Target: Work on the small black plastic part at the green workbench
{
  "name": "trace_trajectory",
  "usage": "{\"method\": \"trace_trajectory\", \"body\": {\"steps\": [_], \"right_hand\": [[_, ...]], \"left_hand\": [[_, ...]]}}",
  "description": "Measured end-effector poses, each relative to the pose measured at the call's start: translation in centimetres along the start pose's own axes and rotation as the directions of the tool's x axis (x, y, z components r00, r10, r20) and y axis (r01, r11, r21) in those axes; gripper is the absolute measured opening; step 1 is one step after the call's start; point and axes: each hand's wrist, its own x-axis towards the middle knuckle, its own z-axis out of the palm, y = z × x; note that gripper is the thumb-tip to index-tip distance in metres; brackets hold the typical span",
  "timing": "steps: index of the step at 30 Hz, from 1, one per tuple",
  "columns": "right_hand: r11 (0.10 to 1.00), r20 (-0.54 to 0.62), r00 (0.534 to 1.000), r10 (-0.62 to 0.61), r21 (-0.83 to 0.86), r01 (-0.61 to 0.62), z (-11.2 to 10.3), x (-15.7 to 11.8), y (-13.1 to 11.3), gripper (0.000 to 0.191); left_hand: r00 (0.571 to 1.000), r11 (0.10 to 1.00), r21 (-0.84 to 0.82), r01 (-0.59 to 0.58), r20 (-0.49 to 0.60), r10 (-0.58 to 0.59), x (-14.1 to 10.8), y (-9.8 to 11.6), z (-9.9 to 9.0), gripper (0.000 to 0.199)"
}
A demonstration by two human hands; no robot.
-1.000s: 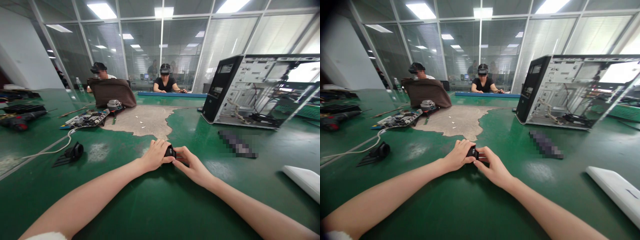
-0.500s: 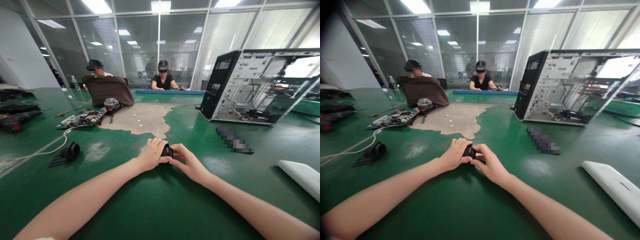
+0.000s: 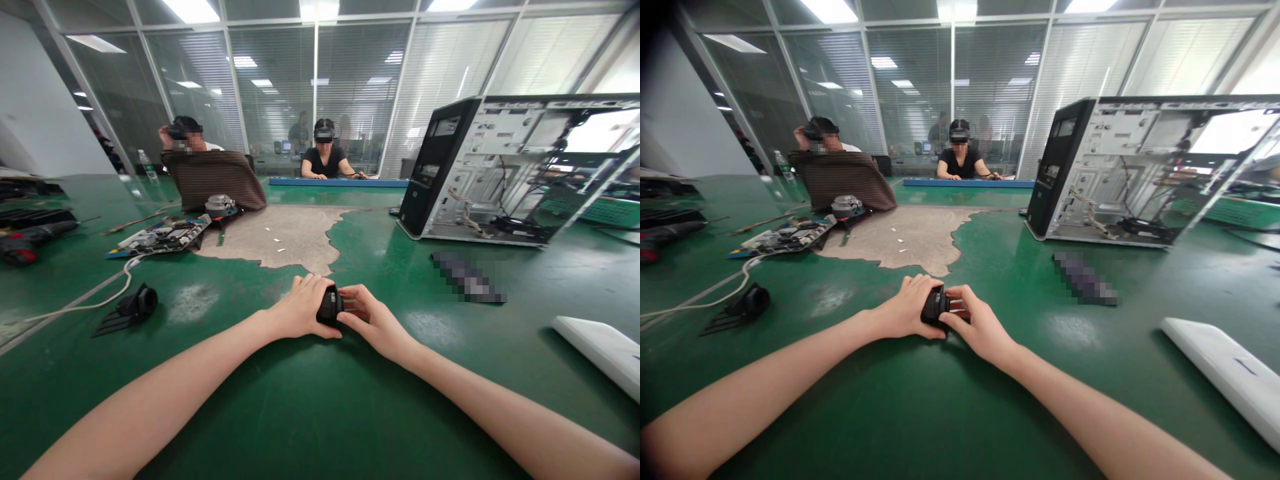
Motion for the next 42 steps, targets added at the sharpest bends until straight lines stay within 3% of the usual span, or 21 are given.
{"method": "trace_trajectory", "body": {"steps": [5, 11, 16, 21, 27, 33, 42], "right_hand": [[0.998, 0.025, 0.997, -0.067, 0.02, 0.066, -0.02, -0.22, -0.22, 0.026], [0.999, -0.017, 1.0, -0.006, 0.053, 0.007, 0.08, 0.17, 0.06, 0.015], [1.0, -0.002, 1.0, 0.016, 0.018, -0.016, 0.19, 0.03, 0.09, 0.025], [0.998, 0.055, 0.997, -0.057, 0.0, 0.057, 0.11, -0.42, -0.53, 0.027], [1.0, 0.011, 1.0, -0.023, 0.016, 0.022, 0.19, -0.04, -0.36, 0.015], [0.999, -0.025, 0.999, -0.029, -0.044, 0.028, 0.31, 0.07, -0.5, 0.026], [0.99, 0.005, 0.991, -0.133, -0.053, 0.133, 0.31, -0.25, -0.49, 0.022]], "left_hand": [[1.0, 1.0, 0.006, 0.015, -0.007, -0.015, 0.06, -0.01, 0.15, 0.064], [1.0, 1.0, 0.021, 0.014, -0.024, -0.014, -0.05, 0.12, 0.21, 0.064], [0.999, 0.999, 0.045, 0.018, -0.037, -0.016, -0.13, 0.1, 0.39, 0.064], [0.999, 0.998, 0.053, 0.015, -0.048, -0.012, -0.15, 0.11, 0.55, 0.061], [0.998, 0.998, 0.061, 0.019, -0.061, -0.015, -0.15, 0.17, 0.58, 0.063], [0.999, 0.998, 0.048, 0.033, -0.042, -0.031, -0.15, 0.23, 0.52, 0.059], [0.998, 0.997, 0.05, 0.05, -0.037, -0.048, -0.16, 0.36, 0.43, 0.059]]}}
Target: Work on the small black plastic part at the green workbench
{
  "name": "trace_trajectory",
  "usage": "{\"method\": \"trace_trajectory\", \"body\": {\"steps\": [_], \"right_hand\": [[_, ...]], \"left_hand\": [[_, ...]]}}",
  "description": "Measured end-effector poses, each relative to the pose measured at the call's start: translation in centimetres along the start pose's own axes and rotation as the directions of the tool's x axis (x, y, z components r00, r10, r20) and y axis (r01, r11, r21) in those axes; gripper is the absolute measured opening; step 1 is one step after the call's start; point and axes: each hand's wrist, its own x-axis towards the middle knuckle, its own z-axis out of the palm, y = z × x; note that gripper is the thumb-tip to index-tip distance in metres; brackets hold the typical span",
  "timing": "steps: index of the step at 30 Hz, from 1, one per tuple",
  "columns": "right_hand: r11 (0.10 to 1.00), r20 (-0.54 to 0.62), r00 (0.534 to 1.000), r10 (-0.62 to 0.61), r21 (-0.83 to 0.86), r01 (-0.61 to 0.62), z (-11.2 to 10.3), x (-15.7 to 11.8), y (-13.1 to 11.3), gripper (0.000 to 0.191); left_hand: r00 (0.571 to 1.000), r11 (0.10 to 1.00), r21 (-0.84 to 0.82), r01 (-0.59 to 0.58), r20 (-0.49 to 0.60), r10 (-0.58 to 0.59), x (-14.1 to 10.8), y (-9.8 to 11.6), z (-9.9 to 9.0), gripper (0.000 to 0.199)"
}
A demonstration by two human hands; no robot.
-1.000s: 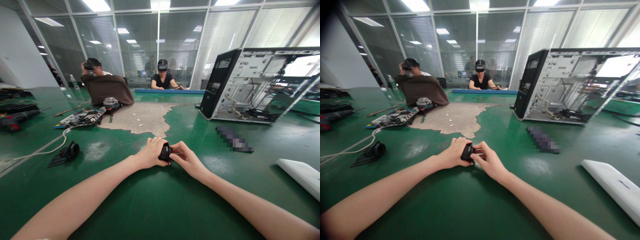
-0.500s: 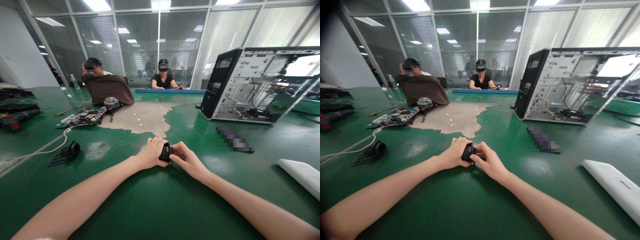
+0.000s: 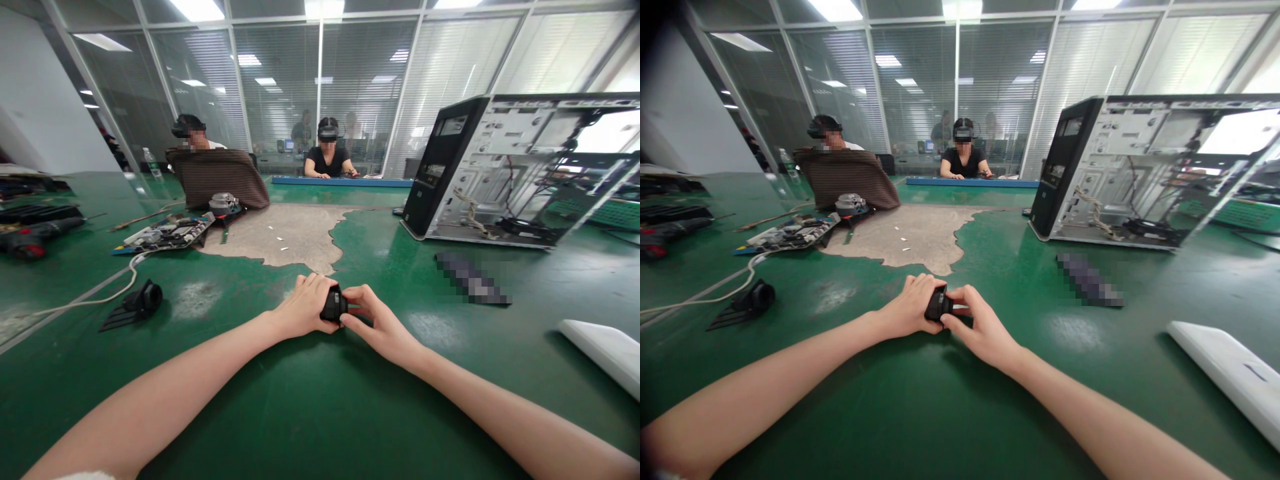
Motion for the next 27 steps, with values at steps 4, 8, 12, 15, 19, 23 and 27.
{"method": "trace_trajectory", "body": {"steps": [4, 8, 12, 15, 19, 23, 27], "right_hand": [[1.0, -0.041, 0.999, 0.02, -0.015, -0.021, 0.07, 0.12, 0.28, 0.015], [0.996, -0.03, 0.997, 0.076, -0.038, -0.077, 0.09, 0.09, 0.29, 0.028], [0.998, 0.002, 1.0, 0.03, -0.056, -0.03, 0.06, -0.04, 0.0, 0.028], [0.997, -0.007, 0.999, -0.04, -0.068, 0.04, 0.02, -0.12, -0.14, 0.026], [0.996, -0.04, 0.998, -0.043, -0.076, 0.039, 0.0, -0.08, 0.13, 0.015], [0.997, -0.063, 0.998, 0.005, -0.08, -0.01, 0.05, 0.01, 0.44, 0.022], [0.996, -0.014, 0.999, 0.048, -0.072, -0.049, 0.08, -0.09, 0.19, 0.028]], "left_hand": [[1.0, 1.0, 0.009, 0.0, -0.012, 0.001, 0.03, 0.04, 0.05, 0.059], [1.0, 1.0, 0.015, -0.009, -0.008, 0.009, 0.08, 0.03, 0.08, 0.057], [1.0, 1.0, 0.006, -0.006, -0.003, 0.006, 0.02, -0.05, 0.03, 0.058], [1.0, 1.0, 0.003, -0.009, -0.003, 0.009, -0.01, -0.03, 0.02, 0.059], [1.0, 1.0, -0.006, 0.004, -0.006, -0.005, 0.02, 0.07, 0.04, 0.059], [1.0, 1.0, -0.017, 0.008, 0.002, -0.008, 0.04, 0.08, 0.01, 0.059], [1.0, 1.0, -0.01, 0.0, -0.003, 0.0, 0.02, 0.02, 0.01, 0.058]]}}
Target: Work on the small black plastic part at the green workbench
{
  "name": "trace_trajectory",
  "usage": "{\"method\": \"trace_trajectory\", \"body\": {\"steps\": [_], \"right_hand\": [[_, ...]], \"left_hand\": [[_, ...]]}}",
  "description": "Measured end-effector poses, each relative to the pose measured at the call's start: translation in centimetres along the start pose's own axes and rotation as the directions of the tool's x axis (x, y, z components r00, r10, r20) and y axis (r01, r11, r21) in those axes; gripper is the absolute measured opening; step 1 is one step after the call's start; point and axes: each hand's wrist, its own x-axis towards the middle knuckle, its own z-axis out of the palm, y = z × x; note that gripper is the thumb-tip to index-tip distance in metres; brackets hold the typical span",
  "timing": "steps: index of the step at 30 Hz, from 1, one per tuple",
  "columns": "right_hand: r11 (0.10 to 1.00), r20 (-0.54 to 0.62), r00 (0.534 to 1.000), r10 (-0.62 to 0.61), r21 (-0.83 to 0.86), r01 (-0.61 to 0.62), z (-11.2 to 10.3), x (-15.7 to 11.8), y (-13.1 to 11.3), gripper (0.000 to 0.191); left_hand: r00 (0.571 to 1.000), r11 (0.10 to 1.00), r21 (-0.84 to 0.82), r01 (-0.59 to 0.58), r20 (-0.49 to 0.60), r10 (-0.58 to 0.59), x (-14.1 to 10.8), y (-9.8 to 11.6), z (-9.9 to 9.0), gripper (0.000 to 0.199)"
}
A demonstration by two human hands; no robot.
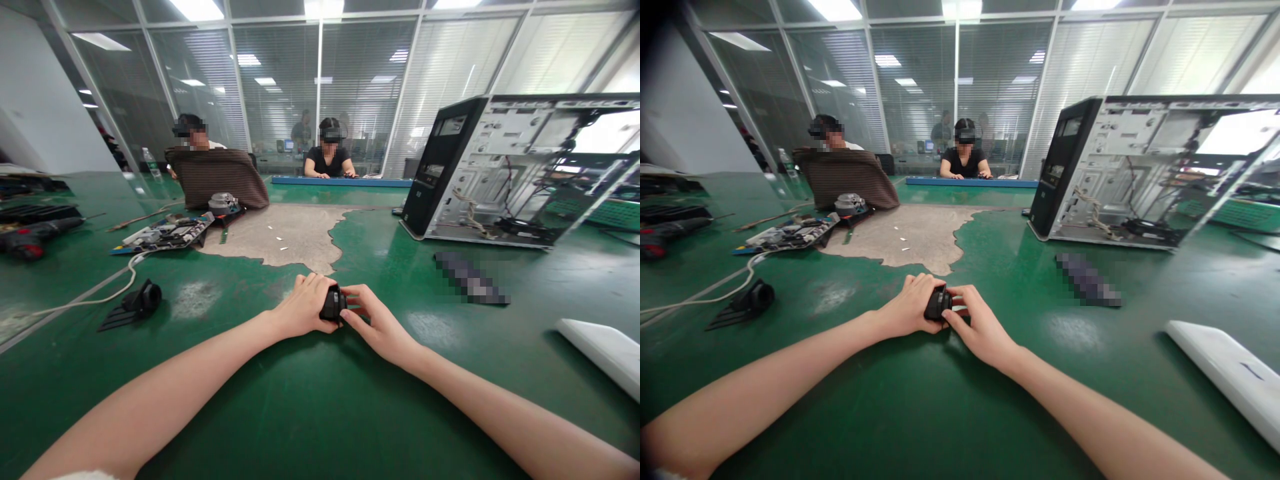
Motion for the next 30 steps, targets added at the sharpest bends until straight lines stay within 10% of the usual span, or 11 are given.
{"method": "trace_trajectory", "body": {"steps": [30], "right_hand": [[1.0, -0.018, 1.0, 0.01, 0.006, -0.01, -0.02, 0.02, -0.12, 0.031]], "left_hand": [[1.0, 1.0, 0.001, 0.007, -0.013, -0.007, 0.13, 0.21, -0.03, 0.057]]}}
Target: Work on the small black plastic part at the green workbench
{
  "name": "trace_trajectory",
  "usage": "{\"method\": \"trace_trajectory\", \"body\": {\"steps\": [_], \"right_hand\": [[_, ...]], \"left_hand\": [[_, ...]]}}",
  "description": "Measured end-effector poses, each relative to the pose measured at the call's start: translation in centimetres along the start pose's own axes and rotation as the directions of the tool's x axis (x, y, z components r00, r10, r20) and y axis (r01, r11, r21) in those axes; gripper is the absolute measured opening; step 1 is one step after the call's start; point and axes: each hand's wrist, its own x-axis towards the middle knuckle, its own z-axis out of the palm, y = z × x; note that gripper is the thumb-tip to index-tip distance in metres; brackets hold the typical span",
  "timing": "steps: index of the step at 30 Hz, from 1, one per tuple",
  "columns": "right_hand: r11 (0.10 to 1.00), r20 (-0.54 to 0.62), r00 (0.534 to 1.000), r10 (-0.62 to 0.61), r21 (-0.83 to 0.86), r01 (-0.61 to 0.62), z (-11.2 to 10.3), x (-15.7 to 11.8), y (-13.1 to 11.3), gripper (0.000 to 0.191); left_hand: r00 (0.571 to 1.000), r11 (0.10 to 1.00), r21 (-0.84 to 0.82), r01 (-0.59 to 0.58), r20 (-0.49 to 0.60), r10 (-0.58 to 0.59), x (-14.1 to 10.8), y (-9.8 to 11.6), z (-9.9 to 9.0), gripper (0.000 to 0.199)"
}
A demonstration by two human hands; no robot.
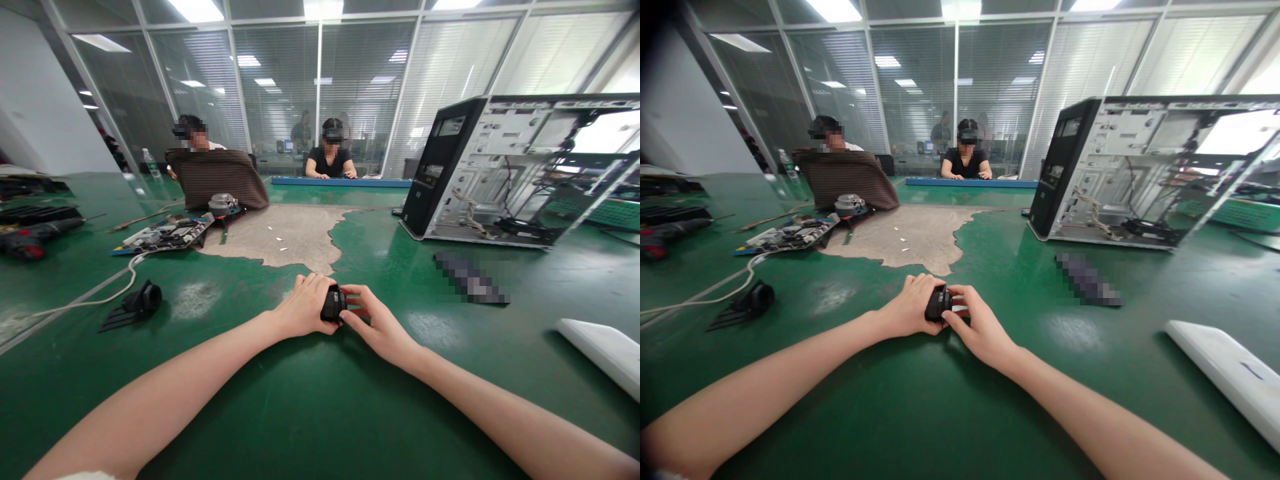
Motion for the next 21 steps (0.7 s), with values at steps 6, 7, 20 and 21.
{"method": "trace_trajectory", "body": {"steps": [6, 7, 20, 21], "right_hand": [[0.999, 0.048, 0.998, -0.034, 0.029, 0.033, -0.03, -0.09, -0.19, 0.033], [0.998, 0.045, 0.998, -0.046, 0.038, 0.044, -0.03, -0.12, -0.18, 0.033], [1.0, 0.013, 1.0, 0.0, 0.001, 0.0, -0.05, -0.01, -0.06, 0.032], [1.0, 0.028, 1.0, -0.005, 0.005, 0.004, -0.05, -0.03, -0.1, 0.032]], "left_hand": [[1.0, 1.0, 0.015, -0.003, 0.001, 0.003, 0.02, -0.04, -0.03, 0.057], [1.0, 1.0, 0.016, -0.003, 0.003, 0.003, 0.01, -0.03, -0.02, 0.057], [1.0, 1.0, 0.004, 0.009, 0.007, -0.01, 0.03, -0.01, 0.07, 0.057], [1.0, 1.0, 0.004, 0.011, 0.007, -0.011, 0.03, -0.03, 0.07, 0.057]]}}
